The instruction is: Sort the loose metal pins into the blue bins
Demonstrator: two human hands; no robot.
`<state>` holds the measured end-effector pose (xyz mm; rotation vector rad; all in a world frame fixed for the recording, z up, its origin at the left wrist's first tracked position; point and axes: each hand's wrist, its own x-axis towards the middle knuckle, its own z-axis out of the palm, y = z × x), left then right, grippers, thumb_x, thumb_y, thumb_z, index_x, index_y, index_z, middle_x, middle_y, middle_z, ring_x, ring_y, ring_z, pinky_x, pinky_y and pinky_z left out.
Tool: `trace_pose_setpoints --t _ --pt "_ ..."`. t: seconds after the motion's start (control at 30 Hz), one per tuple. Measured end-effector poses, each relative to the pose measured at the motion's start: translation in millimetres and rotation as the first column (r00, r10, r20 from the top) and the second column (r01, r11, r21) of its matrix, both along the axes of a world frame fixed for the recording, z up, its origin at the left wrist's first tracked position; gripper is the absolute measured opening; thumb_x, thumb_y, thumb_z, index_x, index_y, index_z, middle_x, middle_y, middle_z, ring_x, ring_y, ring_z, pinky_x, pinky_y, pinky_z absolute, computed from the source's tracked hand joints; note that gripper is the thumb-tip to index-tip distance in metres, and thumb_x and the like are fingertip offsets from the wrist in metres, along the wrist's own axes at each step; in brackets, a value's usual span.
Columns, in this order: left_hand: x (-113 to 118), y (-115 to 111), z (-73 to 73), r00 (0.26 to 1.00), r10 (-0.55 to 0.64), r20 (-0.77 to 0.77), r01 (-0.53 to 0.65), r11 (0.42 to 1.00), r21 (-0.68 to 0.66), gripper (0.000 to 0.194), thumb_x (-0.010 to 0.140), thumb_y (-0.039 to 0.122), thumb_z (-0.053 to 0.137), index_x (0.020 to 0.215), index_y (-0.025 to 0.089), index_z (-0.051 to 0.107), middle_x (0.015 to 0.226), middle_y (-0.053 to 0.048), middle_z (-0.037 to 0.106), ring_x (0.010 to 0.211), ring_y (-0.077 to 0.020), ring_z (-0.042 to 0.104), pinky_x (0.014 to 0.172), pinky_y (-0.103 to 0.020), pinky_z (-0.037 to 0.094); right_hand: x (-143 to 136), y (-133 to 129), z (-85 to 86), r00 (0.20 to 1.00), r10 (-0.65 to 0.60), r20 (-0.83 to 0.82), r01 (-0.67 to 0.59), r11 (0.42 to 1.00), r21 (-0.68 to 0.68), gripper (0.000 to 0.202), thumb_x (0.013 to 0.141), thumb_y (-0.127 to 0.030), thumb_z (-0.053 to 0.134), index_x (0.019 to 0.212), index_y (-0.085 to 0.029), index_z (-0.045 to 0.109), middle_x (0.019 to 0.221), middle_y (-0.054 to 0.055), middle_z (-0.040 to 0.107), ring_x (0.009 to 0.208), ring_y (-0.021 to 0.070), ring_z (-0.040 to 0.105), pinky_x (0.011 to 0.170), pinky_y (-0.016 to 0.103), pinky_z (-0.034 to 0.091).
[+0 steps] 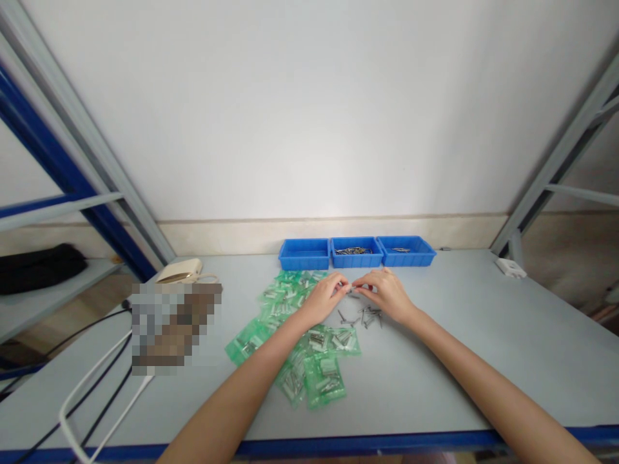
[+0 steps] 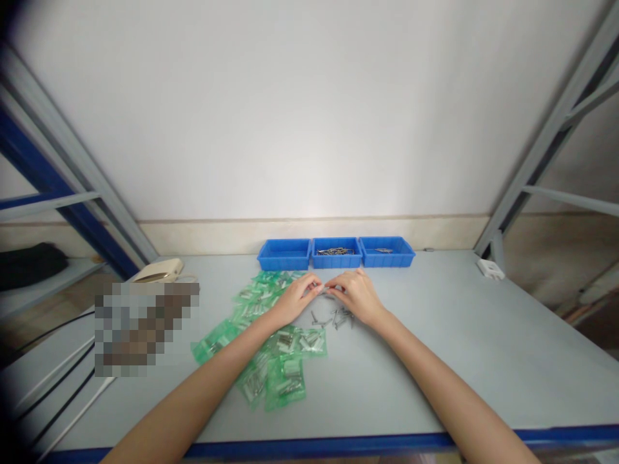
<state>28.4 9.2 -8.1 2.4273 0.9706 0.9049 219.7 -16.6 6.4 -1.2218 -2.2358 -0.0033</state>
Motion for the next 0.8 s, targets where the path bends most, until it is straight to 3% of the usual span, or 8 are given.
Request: trace_pose_setpoints --t 0.17,0.3,0.5,0.63,0.8 --pt "-0.3 -5.9 6.2 0.983 0.056 -0.173 -0.024 0.983 0.184 0.019 0.09 0.033 0.041 0.093 0.019 0.053 0.091 -0.001 0.062 0.087 -0.0152 0.055 0.085 -0.032 0.035 -2.6 -1.9 2.3 0.999 0.032 -0.016 -0.033 0.999 -0.039 0.022 0.087 -0.033 0.048 0.088 -0.024 0.068 0.084 0.001 0.069 0.077 0.0163 0.06 0.07 0.029 0.034" --pt "1.1 -5.9 8.1 0.97 0.083 -0.229 -0.025 0.969 0.245 0.024 0.093 0.027 0.034 0.086 0.018 0.056 0.087 -0.001 0.064 0.084 -0.0145 0.056 0.086 -0.032 0.034 -3.1 -0.9 2.2 0.993 0.105 -0.052 -0.11 0.989 -0.097 0.024 0.088 -0.032 0.045 0.089 -0.023 0.068 0.086 0.002 0.07 0.078 0.0156 0.061 0.071 0.027 0.038" --pt "1.1 -6.4 9.0 0.969 0.104 -0.223 -0.046 0.967 0.252 0.028 0.093 0.03 0.033 0.081 0.017 0.055 0.08 -0.001 0.063 0.078 -0.0146 0.056 0.083 -0.032 0.036 -3.2 0.3 -0.5 0.988 0.103 -0.112 -0.119 0.982 -0.144 0.021 0.085 -0.033 0.051 0.09 -0.022 0.068 0.087 0.003 0.069 0.076 0.0156 0.062 0.071 0.026 0.043" --pt "-0.6 -8.1 10.6 0.982 0.031 -0.188 0.006 0.98 0.197 0.02 0.09 0.036 0.042 0.095 0.019 0.051 0.081 0.001 0.063 0.078 -0.014 0.057 0.081 -0.029 0.038 -3.5 -0.7 0.3 0.987 0.09 -0.134 -0.11 0.983 -0.148 0.022 0.087 -0.03 0.046 0.09 -0.022 0.067 0.091 0.003 0.069 0.083 0.0166 0.062 0.075 0.027 0.043" --pt "-1.1 -6.6 9.0 0.977 0.037 -0.208 0.012 0.973 0.232 0.017 0.092 0.026 0.037 0.092 0.019 0.053 0.088 0.0 0.064 0.083 -0.0144 0.057 0.082 -0.03 0.038 -5.1 -3.9 2.8 0.995 0.064 -0.075 -0.075 0.983 -0.165 0.026 0.089 -0.032 0.042 0.093 -0.024 0.067 0.094 0.002 0.069 0.084 0.0174 0.062 0.073 0.027 0.042"
